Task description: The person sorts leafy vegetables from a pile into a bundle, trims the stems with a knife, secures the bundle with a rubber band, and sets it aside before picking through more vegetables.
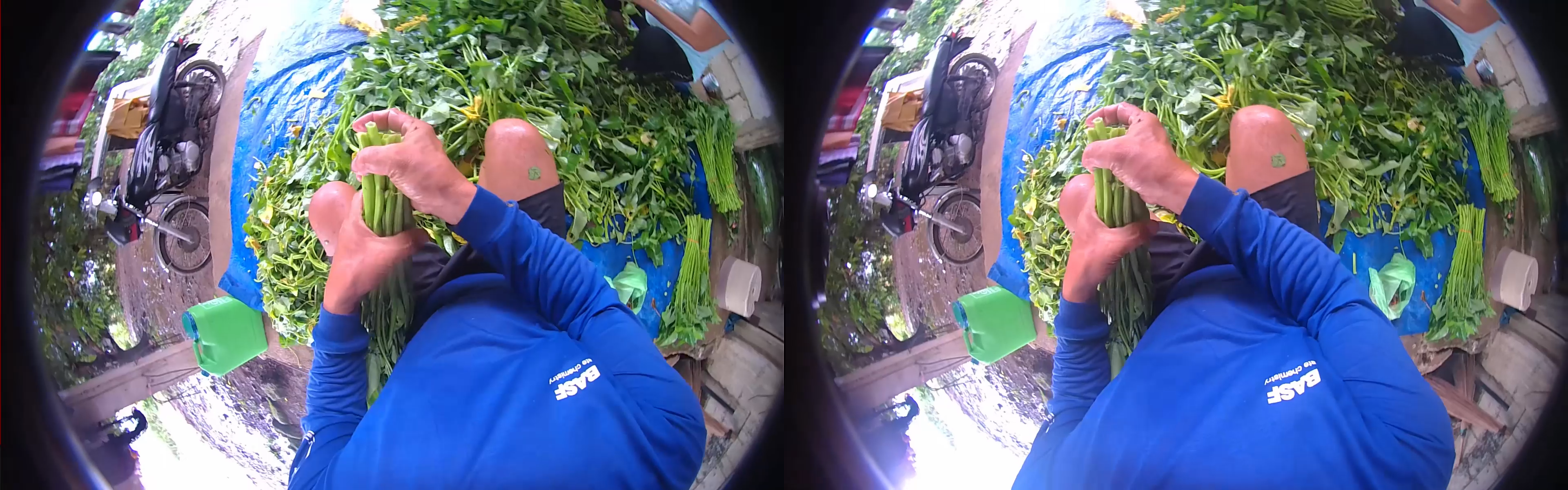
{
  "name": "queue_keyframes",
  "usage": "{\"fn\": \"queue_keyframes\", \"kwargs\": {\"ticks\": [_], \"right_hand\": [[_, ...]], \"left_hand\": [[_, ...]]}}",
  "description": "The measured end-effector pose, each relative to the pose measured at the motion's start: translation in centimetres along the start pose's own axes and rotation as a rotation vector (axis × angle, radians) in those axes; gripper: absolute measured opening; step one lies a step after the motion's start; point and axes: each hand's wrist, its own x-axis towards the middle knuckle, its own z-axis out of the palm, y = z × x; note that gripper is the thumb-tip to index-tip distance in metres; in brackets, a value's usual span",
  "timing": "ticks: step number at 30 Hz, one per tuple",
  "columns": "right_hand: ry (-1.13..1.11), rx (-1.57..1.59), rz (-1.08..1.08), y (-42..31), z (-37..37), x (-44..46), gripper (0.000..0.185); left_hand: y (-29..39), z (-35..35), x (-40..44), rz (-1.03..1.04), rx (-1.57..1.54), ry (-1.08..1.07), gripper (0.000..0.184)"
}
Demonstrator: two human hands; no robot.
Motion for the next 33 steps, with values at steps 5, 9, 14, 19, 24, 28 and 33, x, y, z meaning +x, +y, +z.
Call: {"fn": "queue_keyframes", "kwargs": {"ticks": [5, 9, 14, 19, 24, 28, 33], "right_hand": [[-0.154, -0.070, 0.079, -1.5, 3.8, -0.4, 0.088], [-0.299, -0.327, 0.067, -4.5, 2.1, -0.7, 0.096], [-0.082, -0.480, -0.013, -6.7, -6.4, -3.9, 0.036], [0.563, -0.545, -0.132, -6.9, -22.1, -13.9, 0.022], [1.196, -0.592, -0.181, -6.8, -34.5, -30.1, 0.019], [1.576, -0.592, -0.270, -2.3, -41.2, -41.3, 0.020], [1.822, -1.078, 0.180, 5.4, -45.9, -50.3, 0.023]], "left_hand": [[-0.8, -3.1, -1.5, -0.023, -0.471, -0.087, 0.059], [0.5, -10.4, -6.3, -0.113, -0.574, -0.026, 0.067], [-1.3, -17.2, -12.3, -0.161, -0.607, 0.099, 0.071], [-7.6, -15.9, -12.6, -0.218, -0.673, -0.136, 0.085], [-7.3, -5.5, -8.1, -0.259, -0.658, -0.241, 0.083], [-5.9, 2.5, -3.3, -0.203, -0.461, -0.329, 0.084], [-1.9, 5.7, 1.5, -0.094, -0.266, -0.445, 0.078]]}}
